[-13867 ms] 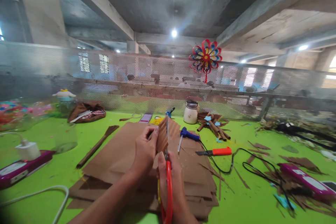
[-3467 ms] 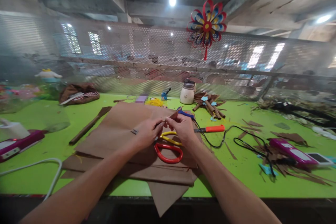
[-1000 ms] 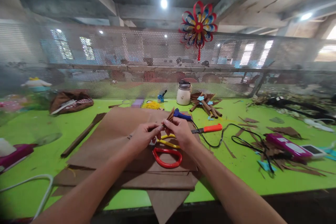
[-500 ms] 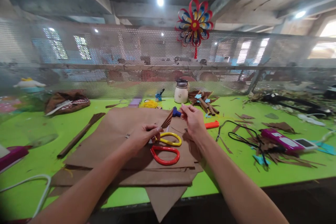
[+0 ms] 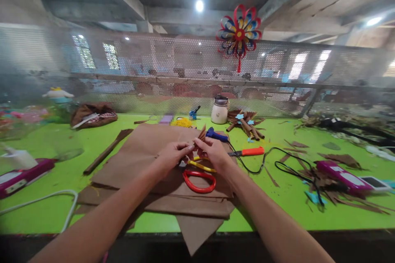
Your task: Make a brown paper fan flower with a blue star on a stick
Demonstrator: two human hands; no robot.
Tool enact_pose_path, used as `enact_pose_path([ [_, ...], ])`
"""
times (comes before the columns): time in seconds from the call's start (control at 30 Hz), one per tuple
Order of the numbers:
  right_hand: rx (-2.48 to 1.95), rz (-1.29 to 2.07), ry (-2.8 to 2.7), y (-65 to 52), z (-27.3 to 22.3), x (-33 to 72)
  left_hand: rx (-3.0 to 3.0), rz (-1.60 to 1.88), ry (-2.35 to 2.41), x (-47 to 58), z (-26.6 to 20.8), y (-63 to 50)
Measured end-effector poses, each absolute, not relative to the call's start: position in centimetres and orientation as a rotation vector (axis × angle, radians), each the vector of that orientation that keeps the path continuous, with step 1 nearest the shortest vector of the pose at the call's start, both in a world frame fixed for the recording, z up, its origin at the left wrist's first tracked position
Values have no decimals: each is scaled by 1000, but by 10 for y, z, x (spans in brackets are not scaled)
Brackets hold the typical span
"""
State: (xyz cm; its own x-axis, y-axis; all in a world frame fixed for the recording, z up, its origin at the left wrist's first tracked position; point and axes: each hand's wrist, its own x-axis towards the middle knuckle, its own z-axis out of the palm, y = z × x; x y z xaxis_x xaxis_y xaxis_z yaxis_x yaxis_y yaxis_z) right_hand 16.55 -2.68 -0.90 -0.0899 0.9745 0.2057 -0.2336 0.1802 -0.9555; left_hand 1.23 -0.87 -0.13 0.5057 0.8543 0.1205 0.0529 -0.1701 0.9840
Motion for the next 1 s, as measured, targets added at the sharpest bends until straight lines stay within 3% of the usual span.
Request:
enact_pose_path([
  [0.27, -799, 1182, -1095, -21, -12, 176, 1435, 849, 675, 13, -2, -9],
  [0.67, -802, 1404, -1198, -25, -13, 168, 1263, 971, 405, 12, -10, 3],
  [1.0, -955, 1309, -1282, -33, -14, 156, 1194, 963, 375, 13, -9, -1],
])
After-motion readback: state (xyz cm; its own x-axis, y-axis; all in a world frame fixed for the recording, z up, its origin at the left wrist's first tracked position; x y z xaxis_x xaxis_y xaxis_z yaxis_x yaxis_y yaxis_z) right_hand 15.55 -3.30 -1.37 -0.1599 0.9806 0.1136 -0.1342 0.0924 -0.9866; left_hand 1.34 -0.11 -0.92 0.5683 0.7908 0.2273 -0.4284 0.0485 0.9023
